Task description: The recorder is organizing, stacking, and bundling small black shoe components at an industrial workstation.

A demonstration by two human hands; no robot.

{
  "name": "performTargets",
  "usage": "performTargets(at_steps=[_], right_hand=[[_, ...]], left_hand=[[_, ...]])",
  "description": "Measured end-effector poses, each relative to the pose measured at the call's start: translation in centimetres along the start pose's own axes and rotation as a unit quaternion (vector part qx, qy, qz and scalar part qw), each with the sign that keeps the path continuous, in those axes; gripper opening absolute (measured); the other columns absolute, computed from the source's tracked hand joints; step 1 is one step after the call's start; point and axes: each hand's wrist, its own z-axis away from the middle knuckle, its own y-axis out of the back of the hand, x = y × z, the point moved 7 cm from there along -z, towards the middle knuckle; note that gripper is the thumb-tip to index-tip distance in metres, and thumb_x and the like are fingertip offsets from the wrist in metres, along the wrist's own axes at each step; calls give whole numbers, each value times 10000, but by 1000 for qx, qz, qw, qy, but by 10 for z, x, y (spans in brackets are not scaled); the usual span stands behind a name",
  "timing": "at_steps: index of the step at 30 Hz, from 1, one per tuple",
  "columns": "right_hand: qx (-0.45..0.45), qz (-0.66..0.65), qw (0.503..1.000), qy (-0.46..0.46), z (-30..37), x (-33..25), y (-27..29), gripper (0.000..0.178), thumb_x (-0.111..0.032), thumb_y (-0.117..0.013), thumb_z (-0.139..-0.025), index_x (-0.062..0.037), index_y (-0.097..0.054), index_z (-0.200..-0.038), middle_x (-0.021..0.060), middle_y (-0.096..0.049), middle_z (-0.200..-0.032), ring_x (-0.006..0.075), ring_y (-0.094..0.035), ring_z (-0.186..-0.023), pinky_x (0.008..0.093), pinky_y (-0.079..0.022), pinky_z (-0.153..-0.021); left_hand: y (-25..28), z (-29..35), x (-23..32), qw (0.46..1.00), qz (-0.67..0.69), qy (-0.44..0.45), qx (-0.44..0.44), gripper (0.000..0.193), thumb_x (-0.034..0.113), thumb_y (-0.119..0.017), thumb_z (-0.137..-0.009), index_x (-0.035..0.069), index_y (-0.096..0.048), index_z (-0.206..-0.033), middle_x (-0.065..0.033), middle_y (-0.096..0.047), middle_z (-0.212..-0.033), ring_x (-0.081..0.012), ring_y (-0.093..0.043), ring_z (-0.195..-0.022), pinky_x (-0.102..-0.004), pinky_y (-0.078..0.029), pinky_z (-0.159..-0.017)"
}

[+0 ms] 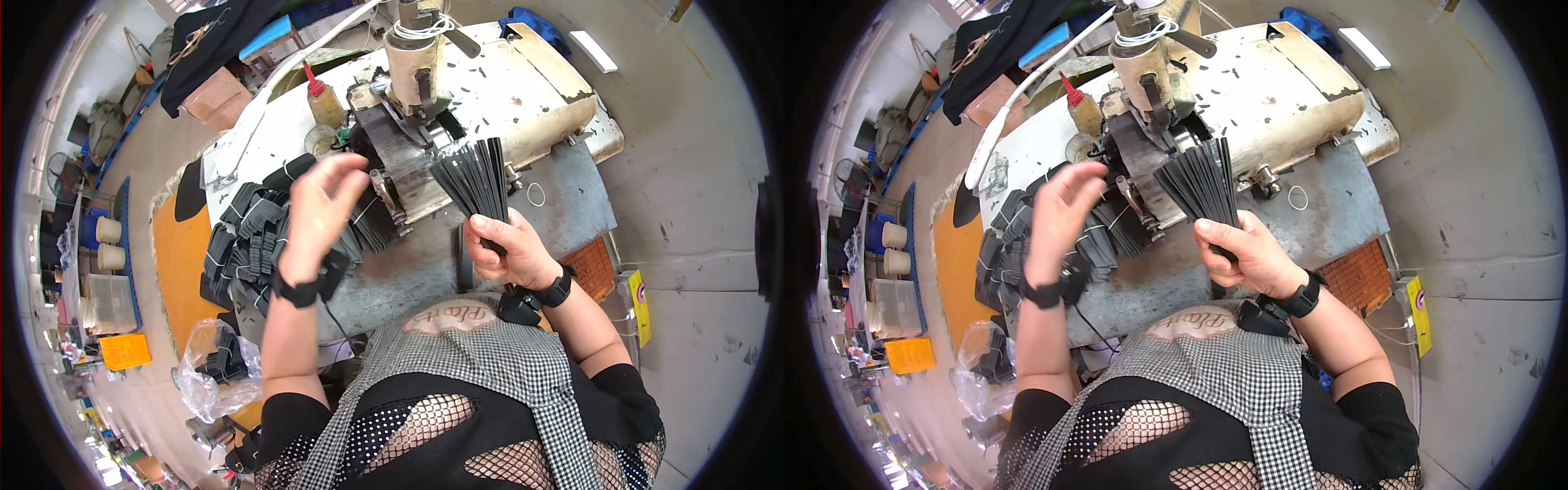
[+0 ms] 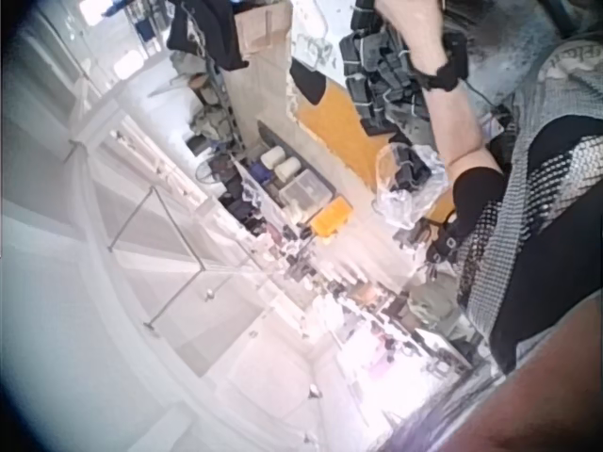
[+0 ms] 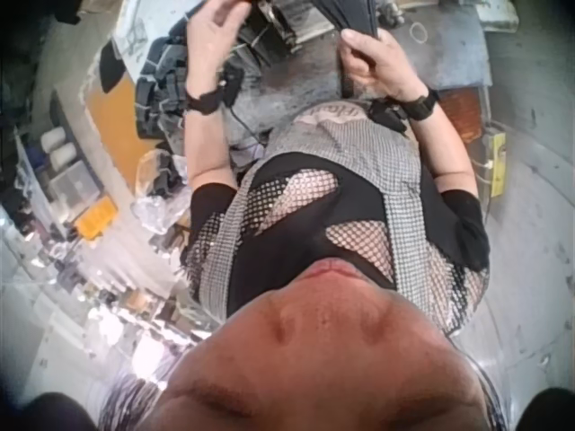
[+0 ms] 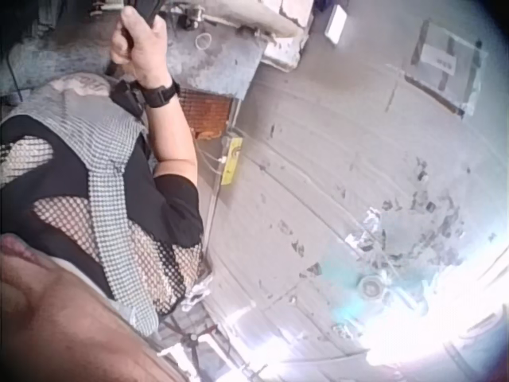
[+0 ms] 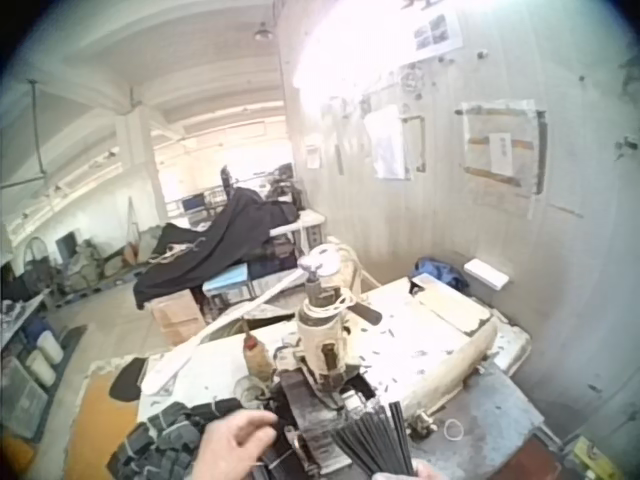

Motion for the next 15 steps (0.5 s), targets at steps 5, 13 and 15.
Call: performTargets(at_steps=[5,13,15], right_hand=[[29,21,999,-11,-2,7,0,277,-242,-518,-967,-52,-484,-768,0,-415,-524,56,-276,-376,223,-204,-339],[37,63,997,-38,3,11,-2,300,-231,-531,-964,-62,-469,-723,-18,-407,-516,45,-281,-389,216,-192,-355],[51,63,996,-35,5,8,-1,298,-224,-536,-961,-67,-466,-718,-22,-405,-515,44,-282,-391,216,-194,-359]], left_hand=[[48,-58,-77,903,-429,3,17,432,56,-533,-795,135,-586,-1216,-69,-558,-1294,-345,-404,-1288,-587,-152,-1092],[20,-103,-134,780,-576,155,-188,580,95,-519,-746,184,-520,-1319,-96,-476,-1384,-381,-219,-1392,-722,87,-1018],[18,-103,-131,761,-600,165,-183,454,95,-542,-734,143,-633,-1176,-139,-570,-1266,-355,-324,-1345,-738,64,-1010]])
